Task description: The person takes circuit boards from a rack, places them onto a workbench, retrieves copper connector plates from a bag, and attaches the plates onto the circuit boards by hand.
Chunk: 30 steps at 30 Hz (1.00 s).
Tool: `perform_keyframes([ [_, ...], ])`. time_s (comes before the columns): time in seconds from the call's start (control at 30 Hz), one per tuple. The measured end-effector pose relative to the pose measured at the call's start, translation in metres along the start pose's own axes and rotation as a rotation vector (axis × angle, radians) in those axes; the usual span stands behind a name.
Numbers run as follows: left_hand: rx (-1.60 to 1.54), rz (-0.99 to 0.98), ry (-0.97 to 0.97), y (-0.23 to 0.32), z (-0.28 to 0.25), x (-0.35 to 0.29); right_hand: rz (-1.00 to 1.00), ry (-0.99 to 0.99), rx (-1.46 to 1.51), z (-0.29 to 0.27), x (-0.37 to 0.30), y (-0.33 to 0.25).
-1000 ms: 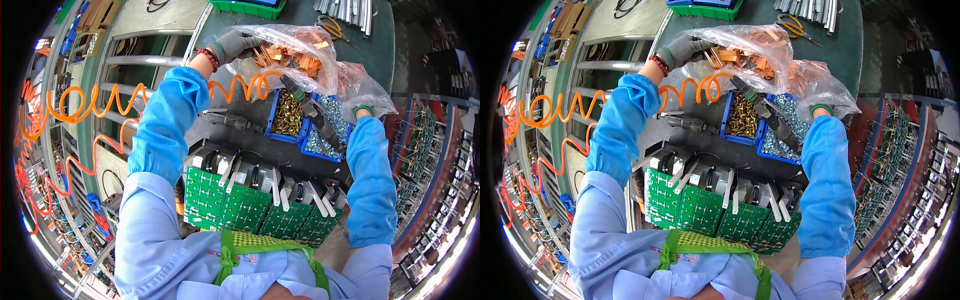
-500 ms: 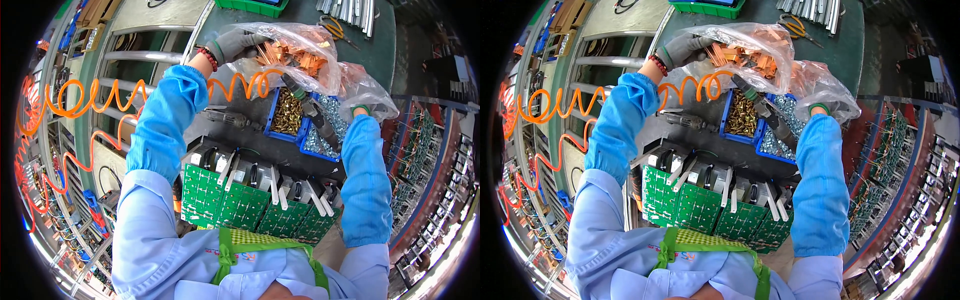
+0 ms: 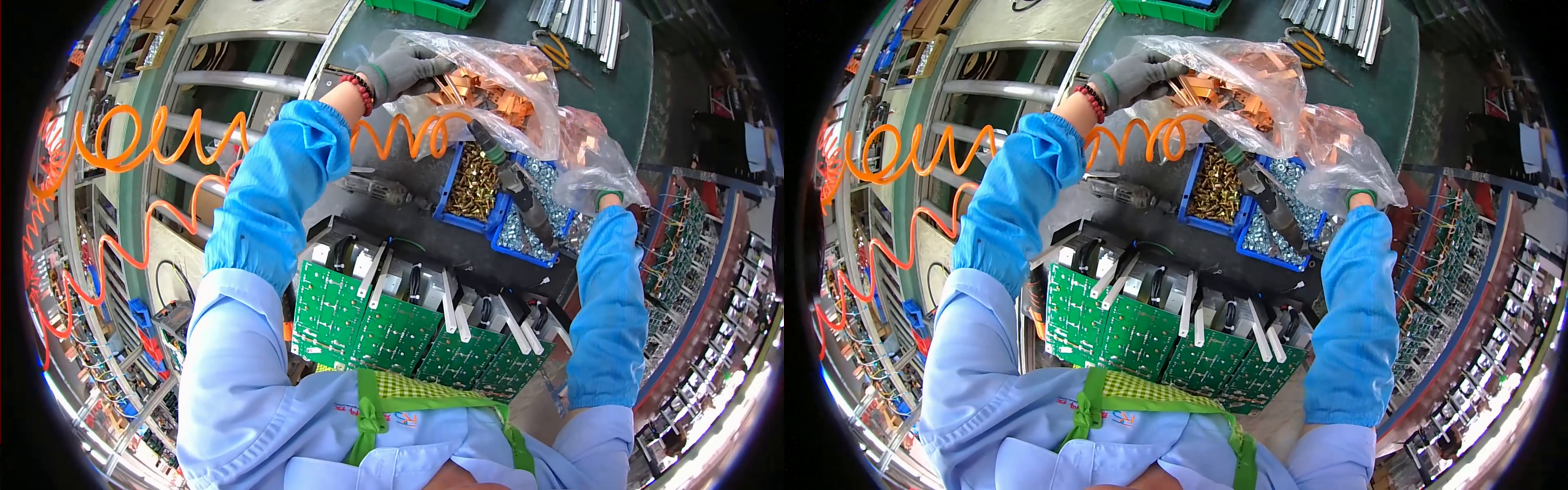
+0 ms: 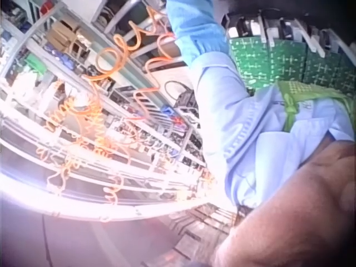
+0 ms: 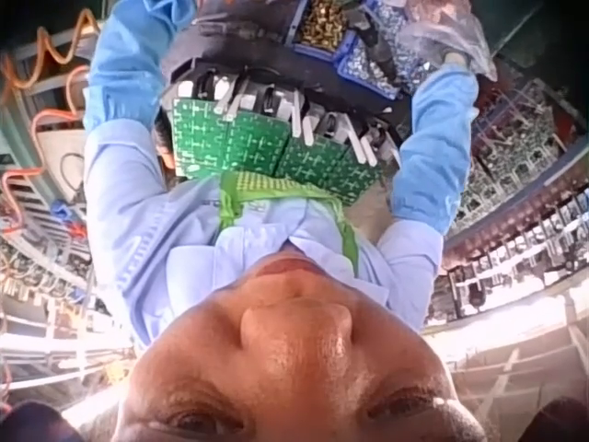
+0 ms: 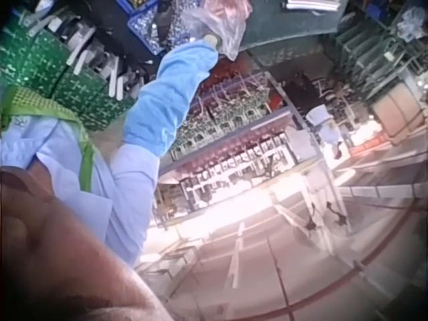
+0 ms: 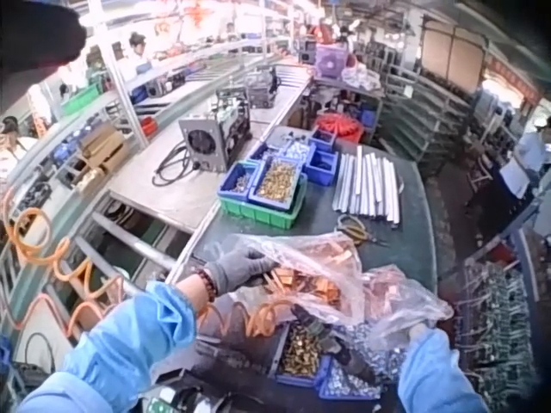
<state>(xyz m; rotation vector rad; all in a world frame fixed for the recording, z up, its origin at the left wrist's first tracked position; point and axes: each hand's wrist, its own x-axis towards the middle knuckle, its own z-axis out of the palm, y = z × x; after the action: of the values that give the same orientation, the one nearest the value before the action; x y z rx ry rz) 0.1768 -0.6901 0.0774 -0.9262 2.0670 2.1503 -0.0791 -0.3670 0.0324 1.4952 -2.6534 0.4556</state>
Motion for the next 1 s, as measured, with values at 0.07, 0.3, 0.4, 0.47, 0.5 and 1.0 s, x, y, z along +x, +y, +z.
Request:
perform_keyframes([
  [0.07,0.133,-0.045,0.029,0.003,0.003,0.001,0.019,0.005,0.014,-0.003,0.003,0.008],
  [0.3,0.235,-0.094,0.093,0.006,0.002,0.007,0.061,0.017,0.066,-0.024,-0.017,0.02],
  [0.4,0.44,0.044,0.138,-0.012,0.0,0.023,-0.044,0.188,0.145,-0.037,-0.008,0.01],
  [0.47,0.604,0.087,0.182,-0.009,0.005,0.029,0.173,0.006,0.331,-0.055,-0.011,0.006],
  [0.5,0.714,0.078,0.226,-0.012,0.008,0.031,0.393,-0.197,0.517,-0.065,-0.013,-0.001],
  [1.0,1.399,0.321,0.069,-0.037,0.01,0.066,0.673,-0.216,1.547,-0.126,-0.072,-0.065],
])
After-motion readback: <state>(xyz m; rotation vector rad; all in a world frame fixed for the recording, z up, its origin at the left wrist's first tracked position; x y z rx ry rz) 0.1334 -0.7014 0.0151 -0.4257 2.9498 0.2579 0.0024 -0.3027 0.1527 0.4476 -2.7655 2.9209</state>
